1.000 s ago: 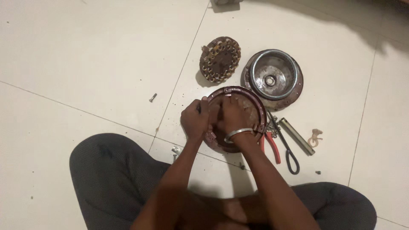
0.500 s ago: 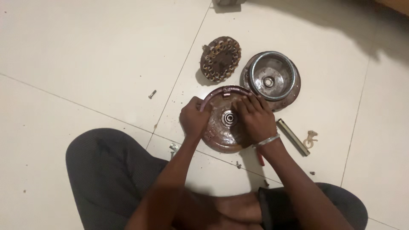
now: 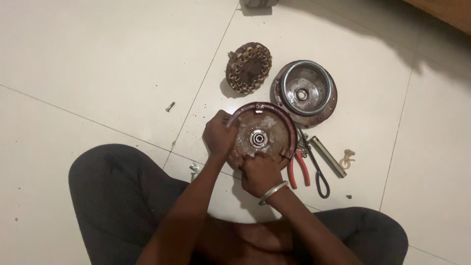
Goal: The person sits on the floor and disassembles a circular mechanical component, removing a metal ring and a central hub. They then wipe the interior of the housing with a cloth and use pliers to adjust small parts within the assembly.
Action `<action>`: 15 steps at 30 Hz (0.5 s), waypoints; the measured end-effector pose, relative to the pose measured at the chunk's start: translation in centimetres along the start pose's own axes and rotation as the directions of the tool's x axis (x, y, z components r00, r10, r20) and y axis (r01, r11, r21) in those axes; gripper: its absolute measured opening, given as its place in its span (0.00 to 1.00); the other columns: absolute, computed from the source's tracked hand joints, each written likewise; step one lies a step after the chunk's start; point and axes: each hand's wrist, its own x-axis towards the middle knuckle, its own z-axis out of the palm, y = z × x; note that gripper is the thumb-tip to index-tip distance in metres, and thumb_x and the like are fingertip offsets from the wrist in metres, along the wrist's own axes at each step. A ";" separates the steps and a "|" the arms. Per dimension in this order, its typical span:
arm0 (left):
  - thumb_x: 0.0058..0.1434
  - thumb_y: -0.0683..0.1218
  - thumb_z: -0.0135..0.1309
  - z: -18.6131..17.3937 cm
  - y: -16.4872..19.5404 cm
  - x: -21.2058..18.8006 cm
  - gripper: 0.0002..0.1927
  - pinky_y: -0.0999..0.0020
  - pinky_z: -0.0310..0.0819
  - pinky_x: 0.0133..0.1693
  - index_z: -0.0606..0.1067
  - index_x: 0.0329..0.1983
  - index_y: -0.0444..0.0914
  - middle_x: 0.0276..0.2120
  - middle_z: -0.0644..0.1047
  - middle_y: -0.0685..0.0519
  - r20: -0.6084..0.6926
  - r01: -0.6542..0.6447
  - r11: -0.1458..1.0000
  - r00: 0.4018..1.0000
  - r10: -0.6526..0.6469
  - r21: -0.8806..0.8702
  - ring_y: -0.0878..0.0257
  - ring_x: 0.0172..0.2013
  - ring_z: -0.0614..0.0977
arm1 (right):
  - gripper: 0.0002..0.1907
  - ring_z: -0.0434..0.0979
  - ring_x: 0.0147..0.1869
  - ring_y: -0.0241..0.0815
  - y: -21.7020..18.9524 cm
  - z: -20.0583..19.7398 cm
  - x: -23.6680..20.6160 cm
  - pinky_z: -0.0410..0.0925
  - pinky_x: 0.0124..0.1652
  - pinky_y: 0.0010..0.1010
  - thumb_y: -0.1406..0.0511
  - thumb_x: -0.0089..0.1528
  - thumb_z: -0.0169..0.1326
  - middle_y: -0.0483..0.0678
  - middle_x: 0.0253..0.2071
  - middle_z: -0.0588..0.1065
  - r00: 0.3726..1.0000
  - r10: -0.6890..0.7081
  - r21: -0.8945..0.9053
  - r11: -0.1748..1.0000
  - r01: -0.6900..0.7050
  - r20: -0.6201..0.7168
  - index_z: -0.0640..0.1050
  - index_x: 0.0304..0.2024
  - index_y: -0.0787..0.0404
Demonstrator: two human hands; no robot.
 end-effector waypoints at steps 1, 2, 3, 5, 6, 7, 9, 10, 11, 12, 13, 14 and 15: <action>0.52 0.50 0.65 0.1 -0.2 0.0 0.12 0.53 0.75 0.36 0.79 0.32 0.39 0.29 0.83 0.47 0.007 0.022 1.000 1.000 -0.022 0.006 0.46 0.33 0.84 | 0.10 0.82 0.37 0.58 -0.4 -0.1 -0.1 0.73 0.45 0.52 0.60 0.61 0.55 0.57 0.30 0.81 0.999 -0.039 0.042 0.998 0.040 -0.023 0.86 0.36 0.52; 0.52 0.51 0.65 0.1 -0.4 0.2 0.12 0.52 0.75 0.36 0.79 0.32 0.39 0.29 0.82 0.47 0.016 0.042 0.999 0.999 -0.042 0.017 0.46 0.33 0.84 | 0.10 0.82 0.35 0.58 -0.1 -0.2 -0.2 0.73 0.42 0.52 0.60 0.59 0.57 0.57 0.30 0.81 0.996 -0.018 0.104 0.994 0.027 -0.091 0.85 0.37 0.53; 0.51 0.51 0.66 0.2 -0.6 0.1 0.13 0.52 0.75 0.37 0.79 0.31 0.39 0.28 0.82 0.46 0.032 0.064 0.997 0.997 -0.065 0.031 0.46 0.32 0.84 | 0.10 0.82 0.34 0.59 1.7 -1.2 -0.4 0.73 0.38 0.51 0.59 0.57 0.58 0.57 0.29 0.80 0.988 0.011 0.170 0.985 0.015 -0.152 0.85 0.37 0.54; 0.53 0.51 0.64 0.4 -1.0 0.0 0.11 0.52 0.76 0.37 0.79 0.31 0.39 0.29 0.83 0.47 0.037 0.038 0.999 0.999 -0.038 0.002 0.46 0.33 0.84 | 0.10 0.82 0.32 0.58 2.9 -1.1 -0.6 0.74 0.36 0.49 0.59 0.56 0.59 0.57 0.28 0.79 0.983 0.023 0.141 0.990 0.003 -0.184 0.82 0.36 0.57; 0.53 0.51 0.63 0.3 -1.2 -0.2 0.11 0.52 0.77 0.37 0.79 0.31 0.40 0.29 0.83 0.47 0.036 0.028 1.000 0.999 -0.028 -0.013 0.46 0.33 0.84 | 0.10 0.82 0.32 0.56 2.8 -0.5 -0.9 0.74 0.36 0.48 0.59 0.57 0.58 0.57 0.27 0.79 0.987 0.003 0.048 0.999 0.004 -0.158 0.80 0.34 0.58; 0.53 0.51 0.63 0.1 -1.2 -0.2 0.11 0.52 0.76 0.37 0.78 0.31 0.39 0.29 0.83 0.47 0.024 0.016 1.000 1.000 -0.016 0.011 0.46 0.33 0.84 | 0.11 0.83 0.32 0.55 2.4 0.1 -1.1 0.74 0.37 0.46 0.59 0.57 0.58 0.56 0.26 0.78 0.990 -0.012 -0.045 0.999 0.005 -0.138 0.77 0.32 0.60; 0.51 0.51 0.64 0.5 -0.9 -0.1 0.12 0.50 0.75 0.36 0.78 0.32 0.39 0.30 0.82 0.47 0.003 -0.018 0.999 1.000 0.018 0.046 0.45 0.33 0.84 | 0.06 0.83 0.30 0.53 -0.4 2.2 -1.6 0.71 0.40 0.57 0.66 0.52 0.55 0.55 0.26 0.80 0.937 -0.088 -0.012 0.996 0.089 -0.339 0.78 0.31 0.58; 0.51 0.51 0.64 0.7 -0.7 0.3 0.12 0.50 0.76 0.36 0.78 0.32 0.39 0.30 0.82 0.47 0.009 -0.013 0.999 1.000 0.013 0.038 0.45 0.33 0.84 | 0.08 0.83 0.30 0.53 -1.3 2.8 -1.5 0.69 0.41 0.62 0.69 0.49 0.54 0.54 0.25 0.80 0.892 -0.123 0.001 0.990 0.138 -0.435 0.78 0.31 0.57; 0.51 0.51 0.63 0.7 -0.8 0.4 0.12 0.50 0.76 0.37 0.78 0.32 0.39 0.29 0.82 0.47 0.014 -0.005 0.999 1.000 0.004 0.035 0.45 0.33 0.84 | 0.06 0.82 0.32 0.54 -1.2 3.0 -1.1 0.70 0.42 0.58 0.68 0.52 0.54 0.55 0.27 0.80 0.938 -0.071 0.067 0.993 0.099 -0.339 0.78 0.33 0.57; 0.52 0.51 0.63 0.5 -1.0 0.1 0.12 0.50 0.76 0.37 0.78 0.32 0.39 0.29 0.82 0.47 0.025 0.008 0.999 1.000 -0.009 0.036 0.45 0.33 0.84 | 0.05 0.82 0.35 0.55 -0.9 3.2 -0.9 0.71 0.42 0.53 0.67 0.56 0.53 0.56 0.29 0.80 0.973 -0.021 0.132 0.990 0.052 -0.229 0.78 0.34 0.57; 0.52 0.51 0.63 0.3 -1.3 -0.3 0.12 0.50 0.76 0.37 0.77 0.32 0.39 0.29 0.82 0.47 0.022 0.002 0.999 1.000 -0.003 0.042 0.45 0.33 0.84 | 0.04 0.81 0.38 0.56 -0.8 3.6 -1.1 0.72 0.43 0.49 0.66 0.59 0.53 0.57 0.31 0.80 0.993 0.030 0.192 0.981 -0.008 -0.112 0.78 0.36 0.56; 0.52 0.51 0.63 0.2 -1.5 -0.3 0.12 0.50 0.76 0.37 0.77 0.32 0.39 0.29 0.82 0.47 0.022 -0.012 0.999 1.000 0.011 0.042 0.45 0.33 0.84 | 0.05 0.82 0.38 0.57 -0.5 3.7 -1.5 0.71 0.45 0.50 0.66 0.58 0.53 0.57 0.32 0.80 0.992 -0.018 0.108 0.994 0.031 -0.122 0.79 0.35 0.57; 0.53 0.51 0.63 0.4 -1.3 -0.2 0.12 0.50 0.75 0.37 0.77 0.32 0.39 0.29 0.82 0.47 0.018 -0.025 0.999 1.000 0.024 0.033 0.45 0.33 0.84 | 0.05 0.82 0.38 0.57 0.3 3.5 -2.2 0.71 0.47 0.50 0.67 0.57 0.53 0.57 0.32 0.80 0.990 -0.067 0.015 0.998 0.069 -0.128 0.79 0.34 0.57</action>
